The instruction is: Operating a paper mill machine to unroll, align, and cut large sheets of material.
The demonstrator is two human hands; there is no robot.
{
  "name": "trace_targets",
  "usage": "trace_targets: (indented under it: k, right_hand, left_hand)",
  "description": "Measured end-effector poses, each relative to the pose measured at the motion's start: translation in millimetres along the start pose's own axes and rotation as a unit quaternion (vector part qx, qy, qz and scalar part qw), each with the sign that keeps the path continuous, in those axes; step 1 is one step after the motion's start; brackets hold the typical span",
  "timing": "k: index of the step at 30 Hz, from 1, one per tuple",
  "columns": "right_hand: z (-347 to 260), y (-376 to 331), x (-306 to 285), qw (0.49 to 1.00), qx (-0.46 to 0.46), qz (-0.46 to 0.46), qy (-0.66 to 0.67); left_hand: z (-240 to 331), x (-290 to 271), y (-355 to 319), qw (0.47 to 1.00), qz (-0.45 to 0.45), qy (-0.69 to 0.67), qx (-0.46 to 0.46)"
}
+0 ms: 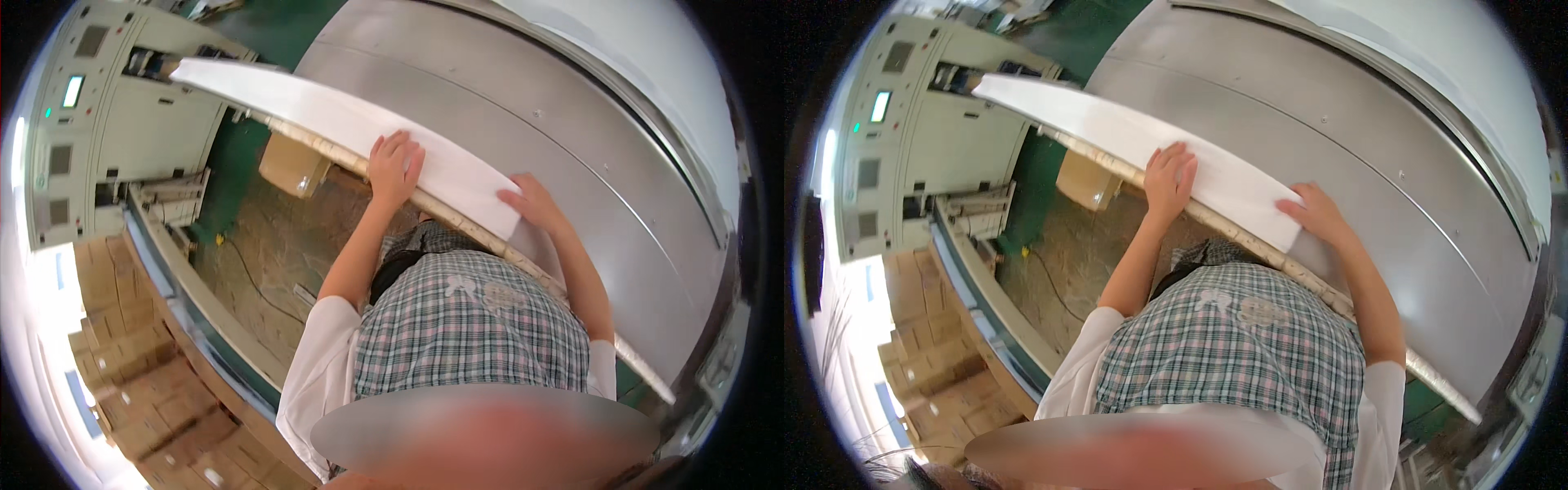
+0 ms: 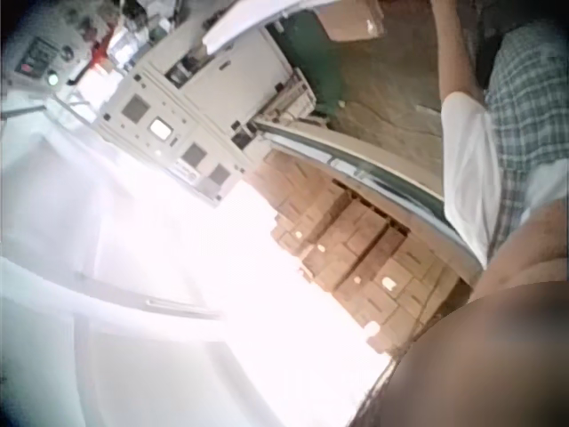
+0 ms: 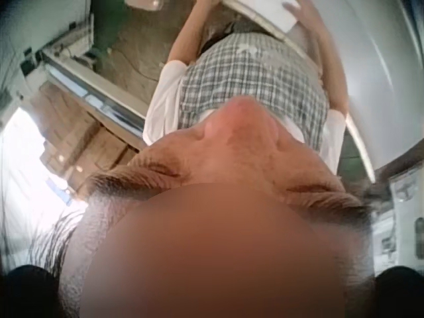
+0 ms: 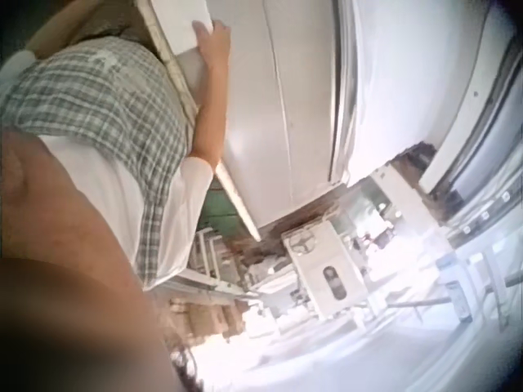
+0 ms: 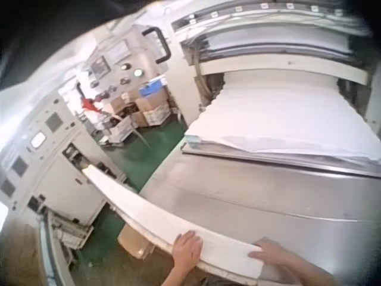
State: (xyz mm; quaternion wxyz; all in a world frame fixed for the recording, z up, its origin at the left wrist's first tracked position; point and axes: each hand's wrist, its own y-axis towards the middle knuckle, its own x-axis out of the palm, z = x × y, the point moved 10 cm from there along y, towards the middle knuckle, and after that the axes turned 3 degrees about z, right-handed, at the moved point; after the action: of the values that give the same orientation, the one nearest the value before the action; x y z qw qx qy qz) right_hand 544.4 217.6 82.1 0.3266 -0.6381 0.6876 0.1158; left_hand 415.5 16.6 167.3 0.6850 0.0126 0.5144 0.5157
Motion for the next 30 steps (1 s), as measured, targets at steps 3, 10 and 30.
trace_targets:
  k: [3,10,30]
  right_hand:
    - [-22.6,32.0,26.0,1.0,0.009,0.021,0.007]
    - [-50.9,82.2,51.4,0.986,0.013,0.073,0.15]
    - [63.1,16.6,-63.1,0.787,0.239,0.514,-0.245]
  left_hand:
    - [5.2,2.6,-1.1,0.996,-0.061,-0.053,0.041]
    - [0.1,-0.5,9.7,0.921,-0.24,-0.26,0.163]
    - [-201.5,-32.2,190.1,0.95,-0.138,-0.278,-0.019]
